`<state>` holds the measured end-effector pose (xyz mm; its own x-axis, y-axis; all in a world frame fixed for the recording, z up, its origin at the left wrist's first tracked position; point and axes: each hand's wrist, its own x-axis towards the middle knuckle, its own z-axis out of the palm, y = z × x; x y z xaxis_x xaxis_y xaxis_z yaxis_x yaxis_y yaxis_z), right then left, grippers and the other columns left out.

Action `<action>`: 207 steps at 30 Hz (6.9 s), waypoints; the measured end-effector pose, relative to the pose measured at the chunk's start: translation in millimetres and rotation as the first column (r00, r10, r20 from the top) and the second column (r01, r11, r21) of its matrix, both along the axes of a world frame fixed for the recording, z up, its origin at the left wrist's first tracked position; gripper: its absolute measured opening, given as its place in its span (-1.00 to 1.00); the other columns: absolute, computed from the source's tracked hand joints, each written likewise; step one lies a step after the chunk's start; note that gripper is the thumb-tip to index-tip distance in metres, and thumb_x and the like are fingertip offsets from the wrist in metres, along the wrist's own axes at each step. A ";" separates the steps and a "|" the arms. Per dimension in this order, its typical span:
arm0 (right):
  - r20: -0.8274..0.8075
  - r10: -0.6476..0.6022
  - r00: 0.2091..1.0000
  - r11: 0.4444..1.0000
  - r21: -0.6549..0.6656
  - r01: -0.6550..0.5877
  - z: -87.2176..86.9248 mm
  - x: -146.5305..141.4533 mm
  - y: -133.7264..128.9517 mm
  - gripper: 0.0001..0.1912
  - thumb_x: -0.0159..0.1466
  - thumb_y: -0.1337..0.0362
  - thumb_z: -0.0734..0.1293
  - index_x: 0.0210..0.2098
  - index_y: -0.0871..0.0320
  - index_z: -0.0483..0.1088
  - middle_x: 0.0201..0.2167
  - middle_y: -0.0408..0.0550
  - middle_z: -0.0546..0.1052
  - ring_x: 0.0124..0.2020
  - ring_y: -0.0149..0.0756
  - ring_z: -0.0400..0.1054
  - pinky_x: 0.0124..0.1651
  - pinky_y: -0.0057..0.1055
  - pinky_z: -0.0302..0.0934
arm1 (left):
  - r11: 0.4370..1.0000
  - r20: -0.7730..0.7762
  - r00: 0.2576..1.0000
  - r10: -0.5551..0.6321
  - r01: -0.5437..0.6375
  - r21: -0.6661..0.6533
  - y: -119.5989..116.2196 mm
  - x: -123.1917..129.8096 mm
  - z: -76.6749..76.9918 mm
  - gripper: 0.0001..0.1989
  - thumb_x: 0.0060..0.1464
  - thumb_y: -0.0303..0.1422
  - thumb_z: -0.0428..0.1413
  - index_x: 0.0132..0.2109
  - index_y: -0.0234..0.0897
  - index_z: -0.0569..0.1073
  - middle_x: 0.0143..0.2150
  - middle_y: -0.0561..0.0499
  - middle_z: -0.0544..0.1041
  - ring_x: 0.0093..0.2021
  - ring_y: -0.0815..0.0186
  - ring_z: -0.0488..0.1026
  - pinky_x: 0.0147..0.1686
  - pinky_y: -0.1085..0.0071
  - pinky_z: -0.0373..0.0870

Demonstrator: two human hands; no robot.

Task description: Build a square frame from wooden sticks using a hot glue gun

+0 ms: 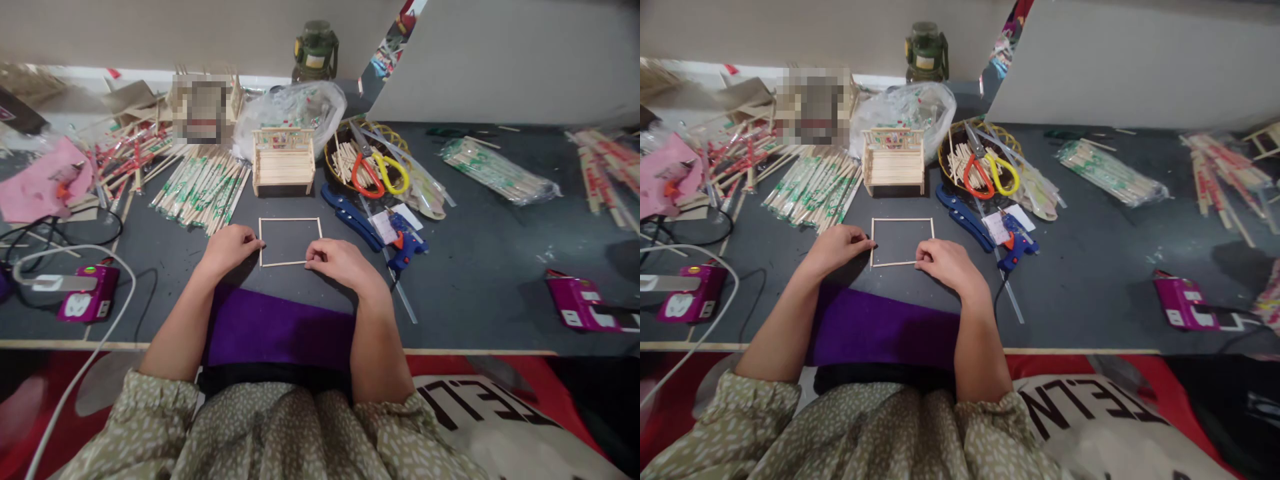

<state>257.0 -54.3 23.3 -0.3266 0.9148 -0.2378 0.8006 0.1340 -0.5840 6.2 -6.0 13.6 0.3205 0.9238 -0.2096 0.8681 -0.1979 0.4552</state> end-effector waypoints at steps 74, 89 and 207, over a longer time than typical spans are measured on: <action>0.040 -0.328 0.944 0.945 0.022 0.327 -6.2 12.5 5.1 -0.75 0.24 0.18 0.33 -0.54 0.10 0.31 -0.53 -0.15 0.44 -0.49 -0.34 0.21 -0.39 -0.39 -0.04 | 0.999 -0.084 0.996 0.017 -0.019 -0.029 -4.2 8.4 8.1 -0.73 0.14 -0.16 0.11 -0.36 -0.25 0.54 -0.43 -0.03 0.55 -0.42 0.29 0.38 -0.45 0.41 0.09; 0.058 -0.342 0.938 0.940 0.046 0.339 -8.9 8.7 7.2 -0.76 0.25 0.19 0.33 -0.52 0.11 0.35 -0.53 -0.12 0.46 -0.49 -0.33 0.23 -0.39 -0.39 -0.03 | 0.999 -0.058 0.998 0.025 -0.027 -0.044 -4.8 9.8 8.5 -0.79 0.15 -0.21 0.13 -0.32 -0.25 0.53 -0.37 -0.02 0.57 -0.37 0.27 0.41 -0.42 0.40 0.10; 0.043 -0.494 0.868 0.852 0.225 0.473 -20.1 0.1 18.6 -0.80 0.26 0.25 0.27 -0.41 0.10 0.51 -0.44 -0.08 0.55 -0.40 -0.27 0.37 -0.34 -0.39 0.07 | 0.860 0.063 0.922 -0.382 0.329 0.390 -43.5 57.2 1.9 -0.78 0.29 -0.38 0.01 -0.24 -0.29 0.53 -0.21 -0.10 0.50 -0.15 0.17 0.33 -0.17 0.27 0.33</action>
<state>257.1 -35.7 3.2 0.1845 0.9820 -0.0395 0.8449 -0.1790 -0.5041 63.4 -49.5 15.4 0.6422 0.7432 0.1878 0.6431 -0.6557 0.3955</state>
